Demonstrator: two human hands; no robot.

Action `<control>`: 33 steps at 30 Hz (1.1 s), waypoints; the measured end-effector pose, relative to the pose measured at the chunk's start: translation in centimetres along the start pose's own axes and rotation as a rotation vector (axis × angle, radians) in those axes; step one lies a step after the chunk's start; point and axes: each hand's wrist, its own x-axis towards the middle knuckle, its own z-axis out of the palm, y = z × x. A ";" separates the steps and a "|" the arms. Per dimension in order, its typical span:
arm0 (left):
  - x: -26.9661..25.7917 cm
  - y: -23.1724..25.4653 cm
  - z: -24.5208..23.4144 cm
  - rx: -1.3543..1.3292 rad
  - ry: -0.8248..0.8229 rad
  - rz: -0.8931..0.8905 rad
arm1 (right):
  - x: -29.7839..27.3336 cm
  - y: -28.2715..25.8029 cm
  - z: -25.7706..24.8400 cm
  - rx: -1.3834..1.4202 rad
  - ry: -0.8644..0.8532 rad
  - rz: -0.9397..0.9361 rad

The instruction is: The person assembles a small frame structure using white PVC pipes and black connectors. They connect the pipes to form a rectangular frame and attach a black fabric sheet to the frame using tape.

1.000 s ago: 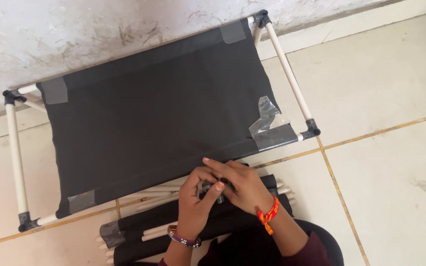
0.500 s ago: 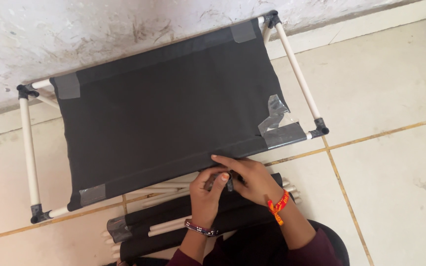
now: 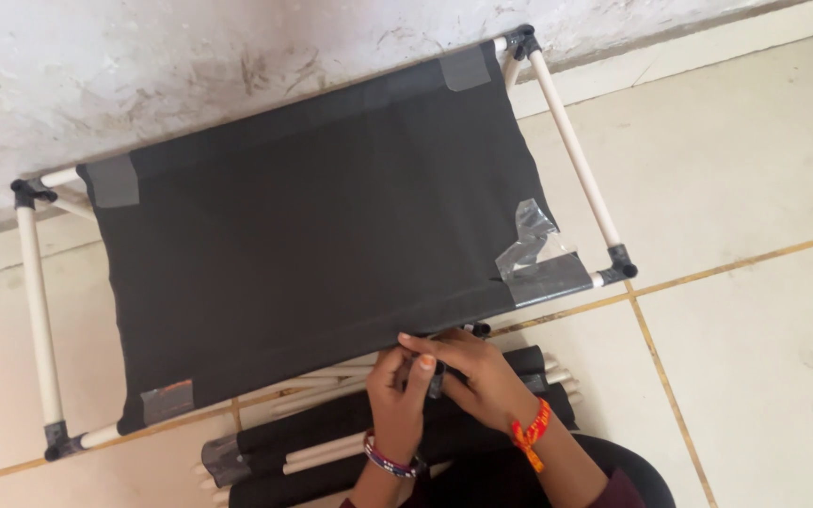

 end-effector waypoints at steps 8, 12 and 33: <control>0.0 -0.2 0.2 0.006 -0.053 0.056 | 0.2 0.0 -0.5 0.007 -0.086 0.099; 0.3 -0.3 0.5 0.066 -0.049 0.103 | 0.5 -0.2 -1.0 -0.032 -0.120 0.042; 2.6 -5.8 -2.6 1.211 -0.377 0.345 | -1.3 -2.2 -4.5 -0.236 0.216 -0.180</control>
